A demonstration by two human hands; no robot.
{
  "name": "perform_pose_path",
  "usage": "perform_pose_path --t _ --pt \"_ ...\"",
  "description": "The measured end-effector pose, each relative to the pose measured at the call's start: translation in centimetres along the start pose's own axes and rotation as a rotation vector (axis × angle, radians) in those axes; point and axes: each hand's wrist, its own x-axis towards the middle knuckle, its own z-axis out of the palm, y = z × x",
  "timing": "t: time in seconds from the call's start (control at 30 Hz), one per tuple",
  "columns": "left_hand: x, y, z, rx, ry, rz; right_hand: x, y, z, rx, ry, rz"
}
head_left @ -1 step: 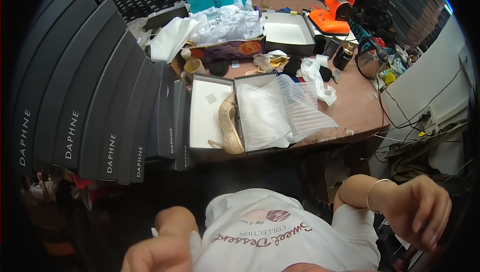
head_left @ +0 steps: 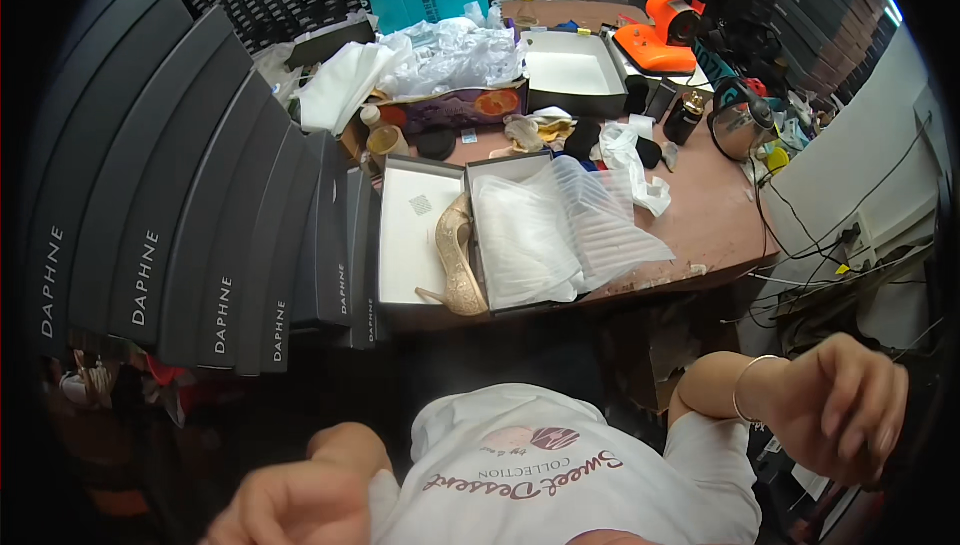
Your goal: Packing a pair of high-heeled shoes into a box with protective wrapping and silica gel.
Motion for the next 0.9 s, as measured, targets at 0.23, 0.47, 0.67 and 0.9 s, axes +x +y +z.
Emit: perform_pose_path --t 0.23,0.47,0.67,0.9 --pt "2.0 2.1 -1.4 0.632 -0.215 0.095 0.3 0.9 -0.5 -0.454 -0.223 0.208" --pt "-2.8 -0.6 -4.4 0.932 -0.310 -0.174 -3.7 6.9 -1.6 -0.758 -0.457 0.278" --pt "-11.7 -3.6 -13.9 1.383 -0.510 -1.073 -9.2 16.5 -4.6 -0.856 -1.253 0.979" --pt "-20.3 -4.9 -20.6 1.262 -0.404 -1.658 -17.7 33.4 -7.6 -0.650 -1.253 1.065"
